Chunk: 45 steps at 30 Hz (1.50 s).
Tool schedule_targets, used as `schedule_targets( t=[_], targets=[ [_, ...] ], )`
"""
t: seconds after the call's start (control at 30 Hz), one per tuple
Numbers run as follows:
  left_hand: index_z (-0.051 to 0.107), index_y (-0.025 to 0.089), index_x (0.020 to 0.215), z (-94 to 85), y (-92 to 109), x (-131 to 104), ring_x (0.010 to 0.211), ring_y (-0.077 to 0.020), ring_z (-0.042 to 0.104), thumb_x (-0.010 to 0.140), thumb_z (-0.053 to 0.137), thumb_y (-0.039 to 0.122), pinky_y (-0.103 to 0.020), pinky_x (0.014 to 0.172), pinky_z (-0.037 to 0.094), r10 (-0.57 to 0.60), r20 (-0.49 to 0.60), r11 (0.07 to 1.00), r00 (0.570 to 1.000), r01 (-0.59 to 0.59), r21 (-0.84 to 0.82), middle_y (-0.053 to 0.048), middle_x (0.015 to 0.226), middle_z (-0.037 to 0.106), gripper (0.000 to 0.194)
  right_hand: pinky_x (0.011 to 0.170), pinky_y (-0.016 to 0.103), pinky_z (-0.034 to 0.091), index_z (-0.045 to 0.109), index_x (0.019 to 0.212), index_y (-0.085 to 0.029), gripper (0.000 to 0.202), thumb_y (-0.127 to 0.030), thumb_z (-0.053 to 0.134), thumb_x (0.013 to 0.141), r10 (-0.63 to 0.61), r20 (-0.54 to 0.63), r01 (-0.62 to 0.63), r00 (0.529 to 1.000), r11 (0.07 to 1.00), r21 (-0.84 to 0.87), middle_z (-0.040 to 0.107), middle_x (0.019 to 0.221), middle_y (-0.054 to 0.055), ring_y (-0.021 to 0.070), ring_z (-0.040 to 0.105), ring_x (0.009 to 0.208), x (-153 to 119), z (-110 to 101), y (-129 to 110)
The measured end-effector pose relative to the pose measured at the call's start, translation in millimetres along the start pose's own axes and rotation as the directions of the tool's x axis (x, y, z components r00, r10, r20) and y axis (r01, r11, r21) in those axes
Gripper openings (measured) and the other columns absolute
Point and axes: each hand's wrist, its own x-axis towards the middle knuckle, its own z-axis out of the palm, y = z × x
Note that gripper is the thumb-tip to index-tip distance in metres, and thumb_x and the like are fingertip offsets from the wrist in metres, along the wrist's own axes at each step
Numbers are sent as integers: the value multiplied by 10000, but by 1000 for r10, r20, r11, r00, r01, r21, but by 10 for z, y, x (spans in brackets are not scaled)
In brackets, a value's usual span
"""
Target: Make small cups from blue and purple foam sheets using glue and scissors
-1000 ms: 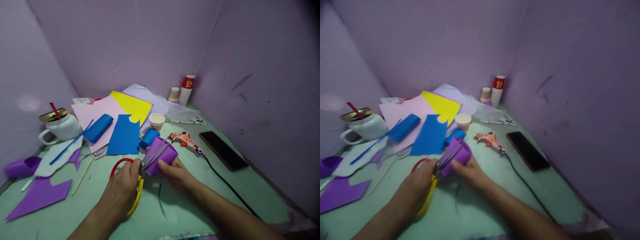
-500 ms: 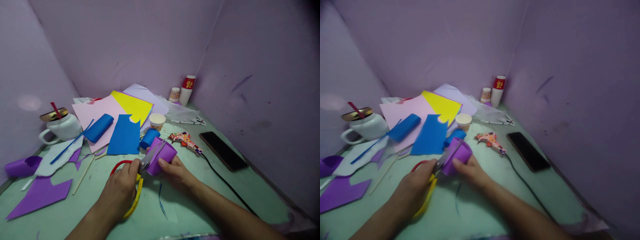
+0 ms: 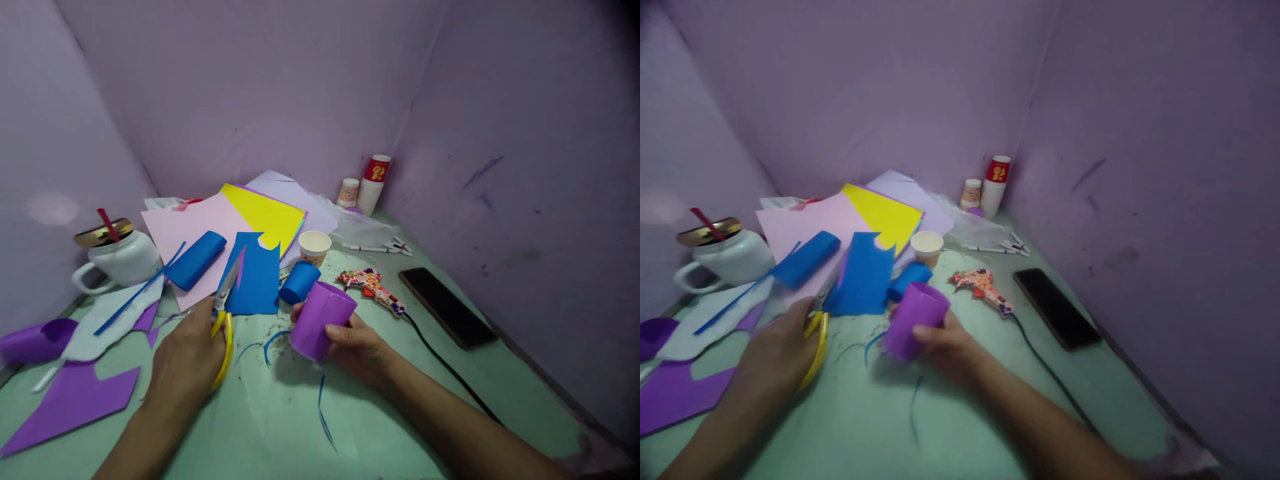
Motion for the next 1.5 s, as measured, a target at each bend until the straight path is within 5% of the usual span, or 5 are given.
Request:
schedule_targets(
  t=[0.2, 0.43, 0.67, 0.97, 1.5],
  targets=[
    [506, 157, 1175, 23, -242, 139, 788, -342, 684, 877, 343, 297, -378, 567, 474, -88, 22, 993, 996, 86, 76, -184, 966, 705, 368, 800, 343, 500, 643, 1061, -160, 512, -207, 800, 576, -11, -14, 10, 1000, 997, -70, 684, 1032, 85, 218, 634, 908, 13, -53, -30],
    [485, 174, 1187, -30, -195, 110, 826, -348, 675, 913, 291, 365, -379, 558, 460, -152, 40, 984, 988, 148, 95, -174, 999, 685, 386, 761, 338, 508, 652, 1037, -144, 507, -272, 828, 580, -73, -83, 66, 994, 994, -89, 710, 899, 70, 203, 652, 803, 24, -91, -45],
    [482, 212, 1043, 95, -63, -112, 610, -229, 629, 912, 360, 423, -309, 536, 432, 65, -216, 987, 974, -94, -129, -26, 708, 628, 277, 805, 383, 542, 662, 1007, -153, 378, -364, 759, 709, -74, -129, 76, 989, 997, 17, 714, 1001, 91, 225, 670, 883, 30, 7, -35],
    [464, 184, 1204, 280, 182, -403, 972, -269, 606, 812, 427, 142, -401, 806, 495, 388, -109, 879, 915, -403, -255, -134, 1072, 619, 396, 904, 466, 490, 603, 1103, -186, 462, -222, 740, 663, -129, -63, 131, 990, 991, 32, 731, 952, 78, 269, 673, 944, 27, 76, -18],
    [473, 163, 1228, 242, 335, -454, 970, -261, 561, 790, 434, 46, -394, 798, 455, 354, 122, 922, 927, -324, -210, -144, 1080, 580, 455, 883, 374, 506, 556, 1096, -216, 466, -297, 781, 696, -281, -112, 256, 953, 947, -192, 695, 1096, 77, 252, 644, 1005, 12, 31, 139]
  ],
)
